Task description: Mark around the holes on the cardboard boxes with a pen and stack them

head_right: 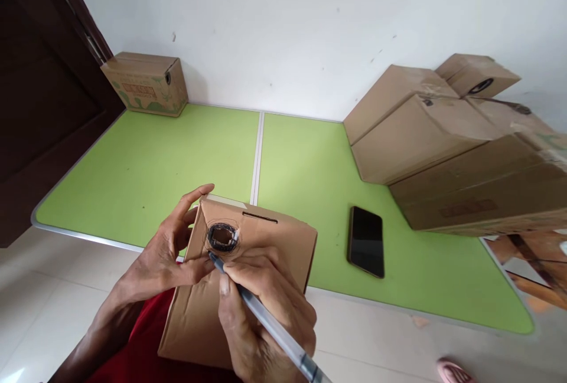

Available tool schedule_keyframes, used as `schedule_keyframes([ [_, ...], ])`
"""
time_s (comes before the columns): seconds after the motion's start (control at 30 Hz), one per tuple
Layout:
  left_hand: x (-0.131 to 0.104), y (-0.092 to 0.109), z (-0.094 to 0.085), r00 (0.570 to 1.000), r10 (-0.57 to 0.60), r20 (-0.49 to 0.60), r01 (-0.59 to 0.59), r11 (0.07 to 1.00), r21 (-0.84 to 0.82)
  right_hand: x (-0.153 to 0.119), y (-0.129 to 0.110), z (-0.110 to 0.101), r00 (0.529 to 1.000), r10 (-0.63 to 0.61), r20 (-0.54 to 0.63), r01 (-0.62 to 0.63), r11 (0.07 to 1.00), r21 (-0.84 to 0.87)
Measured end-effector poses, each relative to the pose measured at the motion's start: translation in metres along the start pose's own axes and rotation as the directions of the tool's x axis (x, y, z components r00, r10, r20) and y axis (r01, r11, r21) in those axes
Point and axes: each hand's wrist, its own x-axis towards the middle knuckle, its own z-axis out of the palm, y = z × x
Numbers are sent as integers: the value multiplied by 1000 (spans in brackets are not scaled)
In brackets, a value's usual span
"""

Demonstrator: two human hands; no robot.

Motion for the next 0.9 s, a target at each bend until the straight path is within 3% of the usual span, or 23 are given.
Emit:
schedule_keyframes([
  [0.17, 0, -2, 0, 1000, 0, 3, 0, 999, -49, -7, 4, -2, 997, 67, -29, -67, 998, 3],
  [0.4, 2, 0, 2, 999, -32, 1, 32, 990, -138, -6, 10, -3, 984, 61, -165, -76, 994, -83],
  [0.6, 3, -3, 3, 1000, -17, -18, 16, 996, -85, -4, 16, -2, 955, 40, -295, -77, 990, -116],
  [0.9, 2, -9, 4, 999, 23, -41, -25, 999, -42, 10, 14, 4, 959, 35, -283, -68, 992, -108],
])
